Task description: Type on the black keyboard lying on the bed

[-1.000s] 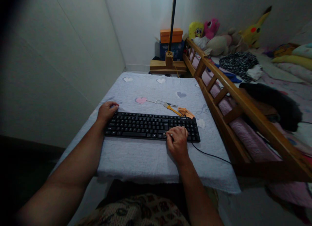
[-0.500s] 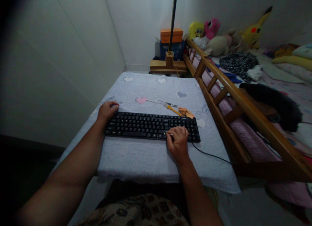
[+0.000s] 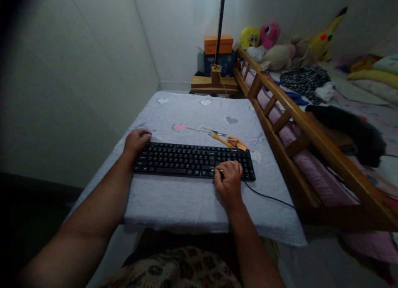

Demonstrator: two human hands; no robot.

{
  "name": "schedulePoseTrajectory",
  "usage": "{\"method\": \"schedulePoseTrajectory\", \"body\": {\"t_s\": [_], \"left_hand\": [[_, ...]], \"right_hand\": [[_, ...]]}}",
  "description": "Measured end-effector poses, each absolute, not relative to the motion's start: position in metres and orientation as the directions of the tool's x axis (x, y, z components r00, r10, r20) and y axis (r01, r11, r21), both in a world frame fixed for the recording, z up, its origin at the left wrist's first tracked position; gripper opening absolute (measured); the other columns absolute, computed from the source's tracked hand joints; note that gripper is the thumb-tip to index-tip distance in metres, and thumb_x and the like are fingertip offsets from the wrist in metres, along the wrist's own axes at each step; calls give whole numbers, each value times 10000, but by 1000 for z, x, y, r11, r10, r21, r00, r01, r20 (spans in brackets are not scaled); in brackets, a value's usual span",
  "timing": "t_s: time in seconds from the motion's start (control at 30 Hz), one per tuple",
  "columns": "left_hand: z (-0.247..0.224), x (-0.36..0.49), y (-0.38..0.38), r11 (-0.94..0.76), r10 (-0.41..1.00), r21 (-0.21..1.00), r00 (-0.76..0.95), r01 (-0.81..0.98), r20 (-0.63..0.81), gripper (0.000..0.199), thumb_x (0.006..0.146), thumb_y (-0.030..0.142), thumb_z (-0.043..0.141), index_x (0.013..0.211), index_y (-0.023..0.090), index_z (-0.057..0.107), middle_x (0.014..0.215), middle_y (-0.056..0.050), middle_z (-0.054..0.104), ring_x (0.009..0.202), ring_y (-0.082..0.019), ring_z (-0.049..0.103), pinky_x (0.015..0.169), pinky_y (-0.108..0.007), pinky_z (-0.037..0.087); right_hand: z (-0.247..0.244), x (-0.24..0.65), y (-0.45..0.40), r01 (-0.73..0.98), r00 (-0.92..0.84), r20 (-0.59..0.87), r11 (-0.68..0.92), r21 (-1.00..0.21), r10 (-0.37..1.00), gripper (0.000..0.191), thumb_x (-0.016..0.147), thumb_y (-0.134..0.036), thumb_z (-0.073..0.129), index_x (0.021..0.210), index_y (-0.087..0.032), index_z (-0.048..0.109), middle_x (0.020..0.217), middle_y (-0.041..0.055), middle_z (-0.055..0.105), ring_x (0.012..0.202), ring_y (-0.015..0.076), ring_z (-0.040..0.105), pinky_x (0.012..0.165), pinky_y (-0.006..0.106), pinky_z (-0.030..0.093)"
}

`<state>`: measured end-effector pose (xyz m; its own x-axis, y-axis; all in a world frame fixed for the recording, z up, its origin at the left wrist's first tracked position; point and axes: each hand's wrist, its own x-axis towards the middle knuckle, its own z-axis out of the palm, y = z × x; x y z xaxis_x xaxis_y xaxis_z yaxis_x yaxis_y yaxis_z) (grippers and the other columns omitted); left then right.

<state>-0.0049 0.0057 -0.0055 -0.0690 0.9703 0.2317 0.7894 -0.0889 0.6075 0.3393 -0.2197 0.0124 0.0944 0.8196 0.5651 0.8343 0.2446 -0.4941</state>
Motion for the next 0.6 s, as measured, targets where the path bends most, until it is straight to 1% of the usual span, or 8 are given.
{"method": "schedulePoseTrajectory", "body": {"t_s": [0.17, 0.37, 0.6], "left_hand": [[-7, -6, 7, -92, 971, 605, -64, 791, 231, 284, 716, 315, 556, 887, 197, 749, 1105, -84, 741, 1117, -297, 639, 1071, -409, 468], [-5, -5, 6, -88, 971, 605, -68, 791, 231, 278, 720, 299, 552, 885, 192, 749, 1111, -88, 739, 1123, -303, 640, 1065, -411, 473], [-8, -6, 7, -93, 969, 605, -67, 791, 237, 292, 720, 304, 557, 904, 199, 757, 1112, -80, 741, 1112, -297, 645, 1072, -414, 469]], "right_hand": [[11, 342, -220, 845, 109, 576, 230, -482, 810, 156, 910, -160, 560, 773, -228, 590, 821, 21, 645, 868, 219, 541, 891, 420, 369], [11, 343, -220, 853, 131, 574, 203, -480, 808, 157, 898, -154, 560, 763, -231, 584, 814, 19, 642, 871, 222, 538, 883, 417, 362], [11, 343, -220, 859, 122, 581, 208, -468, 804, 164, 894, -143, 558, 754, -228, 572, 810, 21, 636, 866, 223, 536, 875, 418, 368]]}}
